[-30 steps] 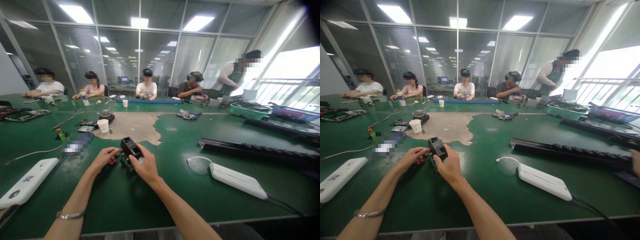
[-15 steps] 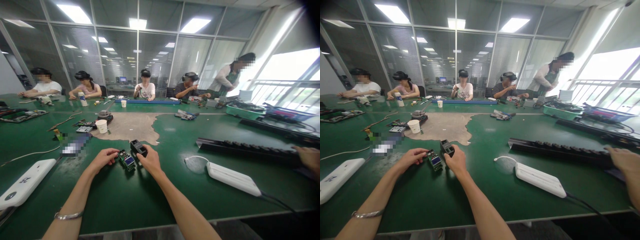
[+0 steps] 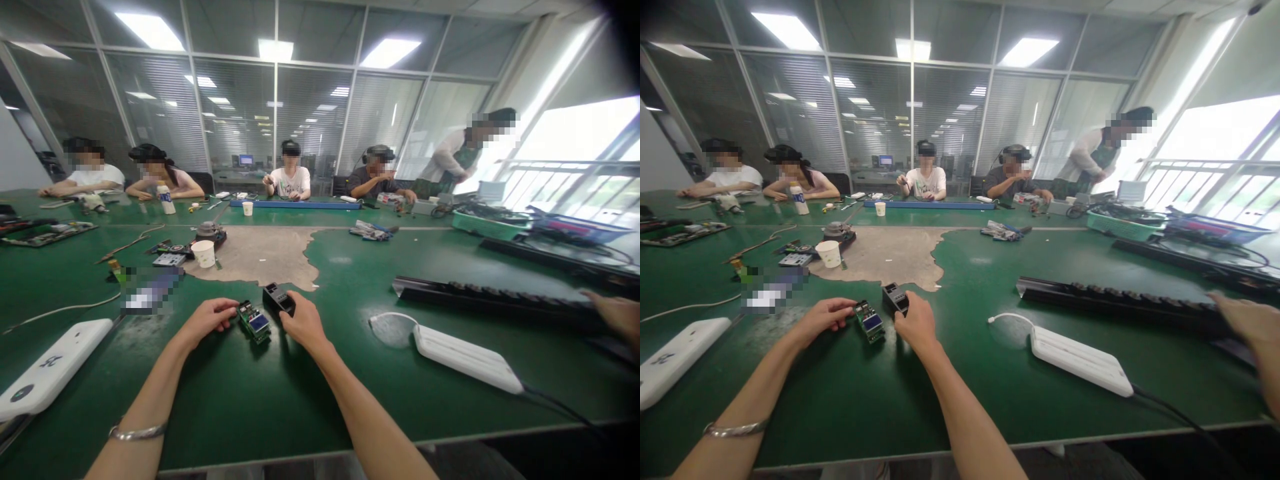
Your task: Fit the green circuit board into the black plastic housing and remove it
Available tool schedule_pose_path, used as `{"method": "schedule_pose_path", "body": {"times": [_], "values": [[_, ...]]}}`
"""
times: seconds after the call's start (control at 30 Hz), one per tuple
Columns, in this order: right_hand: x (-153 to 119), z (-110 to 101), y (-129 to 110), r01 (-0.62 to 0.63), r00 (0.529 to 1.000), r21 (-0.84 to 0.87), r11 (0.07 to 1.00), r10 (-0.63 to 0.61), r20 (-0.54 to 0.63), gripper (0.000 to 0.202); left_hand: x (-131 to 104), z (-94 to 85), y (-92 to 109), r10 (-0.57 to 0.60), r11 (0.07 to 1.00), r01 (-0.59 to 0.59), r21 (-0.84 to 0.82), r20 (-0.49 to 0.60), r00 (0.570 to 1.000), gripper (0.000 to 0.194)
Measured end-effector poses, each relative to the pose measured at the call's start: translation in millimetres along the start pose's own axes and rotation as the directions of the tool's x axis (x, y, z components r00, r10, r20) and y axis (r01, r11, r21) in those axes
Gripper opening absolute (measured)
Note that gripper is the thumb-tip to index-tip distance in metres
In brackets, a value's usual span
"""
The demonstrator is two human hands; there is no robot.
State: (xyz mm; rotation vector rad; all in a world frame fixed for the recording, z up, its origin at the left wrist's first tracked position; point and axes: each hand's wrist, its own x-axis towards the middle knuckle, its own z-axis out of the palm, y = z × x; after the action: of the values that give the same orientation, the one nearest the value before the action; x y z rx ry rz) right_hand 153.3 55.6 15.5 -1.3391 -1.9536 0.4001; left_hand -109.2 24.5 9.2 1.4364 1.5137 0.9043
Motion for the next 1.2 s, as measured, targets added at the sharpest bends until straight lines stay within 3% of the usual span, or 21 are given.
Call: {"method": "schedule_pose_path", "body": {"times": [0.17,0.3,0.87,1.2], "values": [[-1,-11,-19,0.076,0.994,0.231,0.970,-0.057,-0.089,0.036,-3,0.8,5,0.002,0.999,-0.001,-0.033,0.008,1.000,0.052],[-7,-16,-37,0.127,0.990,0.344,0.930,-0.099,-0.096,0.036,-4,1.8,6,0.011,0.999,-0.010,-0.034,0.014,1.000,0.051],[-29,-12,-55,0.344,0.938,0.133,0.930,-0.345,-0.013,0.035,-3,2.1,5,0.046,0.996,-0.046,-0.081,-0.006,0.999,0.057],[-31,-3,-50,0.301,0.952,0.047,0.953,-0.303,0.049,0.059,-7,1.0,12,0.050,0.998,-0.050,-0.046,0.005,0.999,0.052]]}}
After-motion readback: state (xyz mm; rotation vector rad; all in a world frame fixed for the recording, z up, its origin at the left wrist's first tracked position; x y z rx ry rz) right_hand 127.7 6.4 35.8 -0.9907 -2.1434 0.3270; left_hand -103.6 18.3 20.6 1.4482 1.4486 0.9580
